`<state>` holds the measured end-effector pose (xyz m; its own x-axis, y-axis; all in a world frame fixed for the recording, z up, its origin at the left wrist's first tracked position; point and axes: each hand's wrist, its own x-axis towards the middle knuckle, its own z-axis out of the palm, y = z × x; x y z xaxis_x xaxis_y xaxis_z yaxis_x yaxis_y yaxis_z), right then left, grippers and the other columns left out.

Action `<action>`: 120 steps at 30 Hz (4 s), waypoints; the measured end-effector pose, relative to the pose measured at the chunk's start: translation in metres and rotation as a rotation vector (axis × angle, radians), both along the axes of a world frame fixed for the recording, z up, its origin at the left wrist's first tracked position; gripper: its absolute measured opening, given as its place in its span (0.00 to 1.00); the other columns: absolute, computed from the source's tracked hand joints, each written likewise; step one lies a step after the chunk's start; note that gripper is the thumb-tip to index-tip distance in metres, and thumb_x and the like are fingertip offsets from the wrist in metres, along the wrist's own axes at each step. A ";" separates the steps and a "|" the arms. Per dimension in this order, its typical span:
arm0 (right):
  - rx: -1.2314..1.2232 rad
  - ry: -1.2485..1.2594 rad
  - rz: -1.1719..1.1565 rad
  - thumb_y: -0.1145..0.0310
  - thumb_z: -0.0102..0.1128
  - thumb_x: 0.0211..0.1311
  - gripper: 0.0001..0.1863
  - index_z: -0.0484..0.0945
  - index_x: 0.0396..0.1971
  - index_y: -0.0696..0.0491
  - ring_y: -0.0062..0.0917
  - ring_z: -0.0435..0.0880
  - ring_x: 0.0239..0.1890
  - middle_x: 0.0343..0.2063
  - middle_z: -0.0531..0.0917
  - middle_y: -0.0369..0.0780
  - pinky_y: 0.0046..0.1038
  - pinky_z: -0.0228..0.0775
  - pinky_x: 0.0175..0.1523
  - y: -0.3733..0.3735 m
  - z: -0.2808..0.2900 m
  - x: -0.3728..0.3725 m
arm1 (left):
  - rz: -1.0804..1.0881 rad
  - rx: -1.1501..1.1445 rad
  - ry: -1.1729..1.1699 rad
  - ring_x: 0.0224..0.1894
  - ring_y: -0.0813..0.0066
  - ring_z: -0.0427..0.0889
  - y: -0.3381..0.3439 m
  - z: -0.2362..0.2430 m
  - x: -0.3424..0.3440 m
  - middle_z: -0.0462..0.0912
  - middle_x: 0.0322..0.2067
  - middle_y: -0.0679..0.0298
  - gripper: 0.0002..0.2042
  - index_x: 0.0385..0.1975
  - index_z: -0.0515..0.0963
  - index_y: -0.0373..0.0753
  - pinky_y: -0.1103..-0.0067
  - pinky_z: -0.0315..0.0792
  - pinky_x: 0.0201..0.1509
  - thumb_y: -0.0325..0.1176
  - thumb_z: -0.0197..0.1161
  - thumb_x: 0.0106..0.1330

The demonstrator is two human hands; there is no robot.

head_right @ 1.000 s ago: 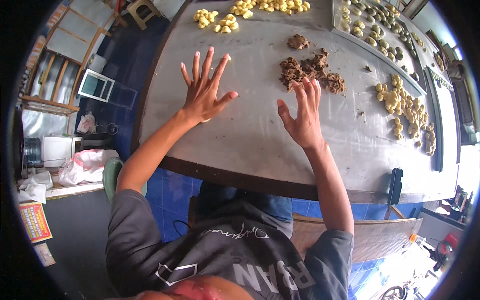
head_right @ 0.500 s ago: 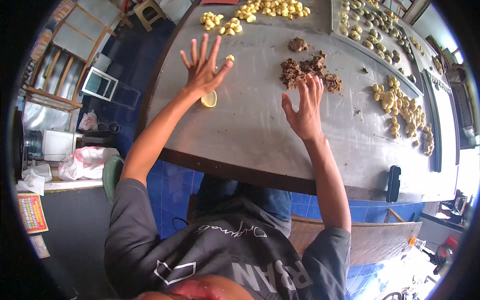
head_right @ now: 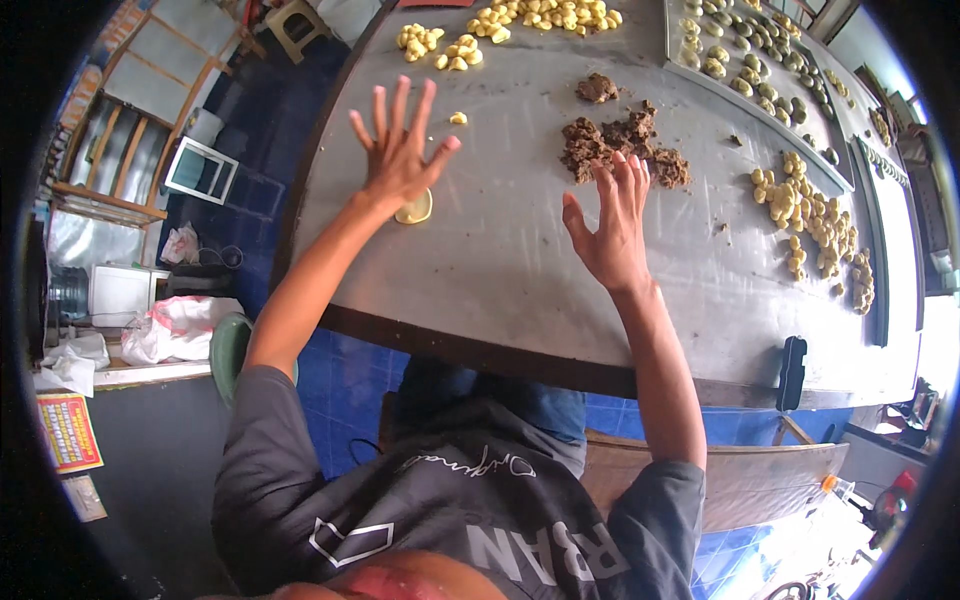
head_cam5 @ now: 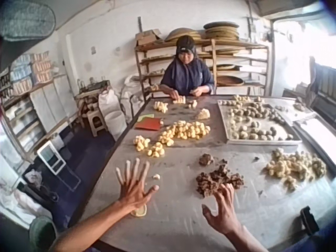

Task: The person flattens a piece of dough by hand on a metal table, places a portion of chocolate filling onto it, and then carefully folds the edges over to enclose the filling.

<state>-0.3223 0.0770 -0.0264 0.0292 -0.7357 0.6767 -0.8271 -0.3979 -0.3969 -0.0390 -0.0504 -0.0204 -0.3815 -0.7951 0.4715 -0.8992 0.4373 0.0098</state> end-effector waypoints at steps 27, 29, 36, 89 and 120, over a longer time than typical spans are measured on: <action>-0.042 -0.014 0.006 0.71 0.68 0.52 0.30 0.67 0.55 0.56 0.51 0.60 0.62 0.56 0.65 0.52 0.53 0.48 0.68 -0.003 0.003 -0.005 | -0.008 -0.146 0.031 0.73 0.47 0.39 -0.040 0.003 0.001 0.47 0.71 0.56 0.37 0.72 0.50 0.57 0.39 0.26 0.66 0.68 0.40 0.65; -0.021 -0.003 0.006 0.71 0.68 0.52 0.30 0.67 0.55 0.56 0.50 0.60 0.62 0.56 0.66 0.52 0.53 0.48 0.68 -0.002 0.003 -0.004 | 0.021 -0.060 -0.079 0.73 0.46 0.40 -0.033 0.003 0.001 0.48 0.71 0.56 0.35 0.71 0.51 0.57 0.39 0.27 0.66 0.65 0.41 0.67; -0.026 -0.010 0.002 0.70 0.68 0.52 0.29 0.67 0.55 0.56 0.50 0.60 0.62 0.57 0.65 0.51 0.53 0.48 0.68 -0.004 -0.001 -0.006 | -0.114 -0.196 -0.116 0.72 0.51 0.46 -0.026 0.005 -0.005 0.51 0.70 0.61 0.30 0.70 0.54 0.59 0.38 0.31 0.66 0.59 0.43 0.70; 0.040 -0.019 -0.034 0.71 0.67 0.53 0.28 0.68 0.55 0.57 0.52 0.59 0.64 0.58 0.64 0.52 0.52 0.48 0.69 -0.006 -0.003 -0.005 | -0.169 -0.181 -0.011 0.68 0.53 0.52 -0.039 0.007 -0.013 0.64 0.58 0.58 0.28 0.67 0.61 0.52 0.45 0.38 0.65 0.55 0.49 0.69; 0.022 0.080 0.086 0.69 0.66 0.54 0.27 0.70 0.53 0.58 0.49 0.59 0.63 0.56 0.66 0.52 0.51 0.47 0.69 -0.009 -0.009 0.005 | -0.201 -0.150 0.028 0.66 0.54 0.53 -0.033 0.010 -0.032 0.65 0.56 0.58 0.30 0.65 0.62 0.52 0.43 0.36 0.65 0.59 0.48 0.67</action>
<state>-0.3172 0.0678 -0.0353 0.1459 -0.7428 0.6534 -0.8200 -0.4604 -0.3402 -0.0712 -0.0835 -0.0106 -0.5104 -0.6249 0.5907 -0.7941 0.6062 -0.0449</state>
